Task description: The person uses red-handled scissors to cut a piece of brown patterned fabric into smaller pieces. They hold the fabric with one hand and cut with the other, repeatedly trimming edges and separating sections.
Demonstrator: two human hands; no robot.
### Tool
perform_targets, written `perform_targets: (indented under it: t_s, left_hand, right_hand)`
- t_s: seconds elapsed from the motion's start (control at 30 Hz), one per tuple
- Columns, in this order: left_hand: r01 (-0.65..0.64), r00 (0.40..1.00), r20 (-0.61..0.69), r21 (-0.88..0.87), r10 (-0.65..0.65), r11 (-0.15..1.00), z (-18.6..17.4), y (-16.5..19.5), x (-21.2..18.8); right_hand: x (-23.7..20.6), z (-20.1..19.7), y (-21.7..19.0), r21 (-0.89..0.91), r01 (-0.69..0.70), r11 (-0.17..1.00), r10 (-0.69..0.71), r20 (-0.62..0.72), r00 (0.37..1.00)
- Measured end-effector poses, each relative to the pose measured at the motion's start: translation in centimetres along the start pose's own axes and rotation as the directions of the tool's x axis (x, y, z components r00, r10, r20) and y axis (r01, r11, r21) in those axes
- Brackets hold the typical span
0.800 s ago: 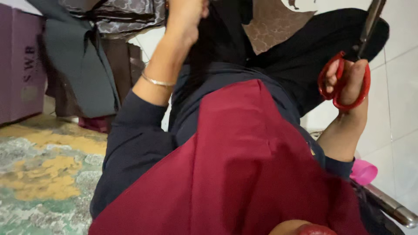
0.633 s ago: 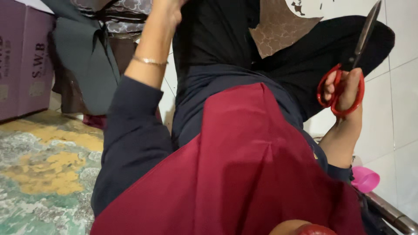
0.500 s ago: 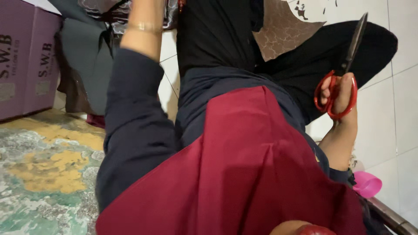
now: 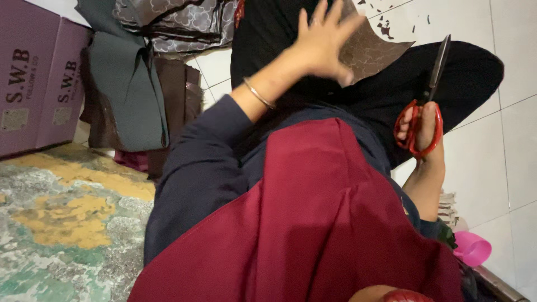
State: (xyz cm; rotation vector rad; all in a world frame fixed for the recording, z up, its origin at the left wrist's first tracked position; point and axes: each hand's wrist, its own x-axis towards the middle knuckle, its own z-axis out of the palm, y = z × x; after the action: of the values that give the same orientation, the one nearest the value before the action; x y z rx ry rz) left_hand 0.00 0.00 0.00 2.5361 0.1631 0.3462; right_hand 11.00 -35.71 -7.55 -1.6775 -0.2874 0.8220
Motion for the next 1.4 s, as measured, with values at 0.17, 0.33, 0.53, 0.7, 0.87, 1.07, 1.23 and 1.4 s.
perform_targets:
  t_s: [0.17,0.33,0.53,0.7,0.87,1.07,1.23,1.4]
  left_hand:
    - [-0.028,0.994,0.111,0.32,-0.008,0.947,6.8,1.6,-0.8]
    - [0.013,0.981,-0.194,0.135,0.013,0.991,7.5,3.1,1.3]
    - [0.194,0.924,0.021,-0.885,-0.381,0.424,7.7,5.4,4.5]
    - [0.197,0.939,0.24,-0.962,-0.246,-0.187,8.3,8.2,6.0]
    - [-0.001,0.974,0.036,-0.987,-0.226,-0.162,7.9,13.2,6.4]
    - [-0.442,0.833,-0.436,-0.152,0.342,0.884,6.2,16.6,4.7]
    - [-0.641,0.76,-0.179,-0.047,0.625,0.766,9.0,18.9,5.2]
    - [-0.619,0.785,-0.128,-0.191,0.606,0.761,10.6,19.1,5.6]
  right_hand:
    - [0.4,-2.2,0.3,0.09,0.016,0.996,-0.02,0.038,0.999]
    - [1.0,-4.1,-1.0,-0.04,-0.043,0.998,0.042,-0.016,0.999]
    - [0.9,-5.1,-3.0,0.057,0.056,0.997,-0.062,0.111,0.992]
    - [3.1,-7.6,-2.7,0.266,0.1,0.959,-0.146,0.158,0.977]
    - [3.2,-10.7,-2.8,0.409,0.098,0.907,-0.185,0.179,0.966]
    - [0.5,-10.6,-6.8,0.589,0.094,0.802,-0.346,0.332,0.877]
    - [-0.5,-10.0,-9.2,0.581,0.232,0.78,-0.384,0.153,0.91]
    - [1.3,-11.1,-9.7,0.451,0.314,0.835,-0.308,-0.09,0.947]
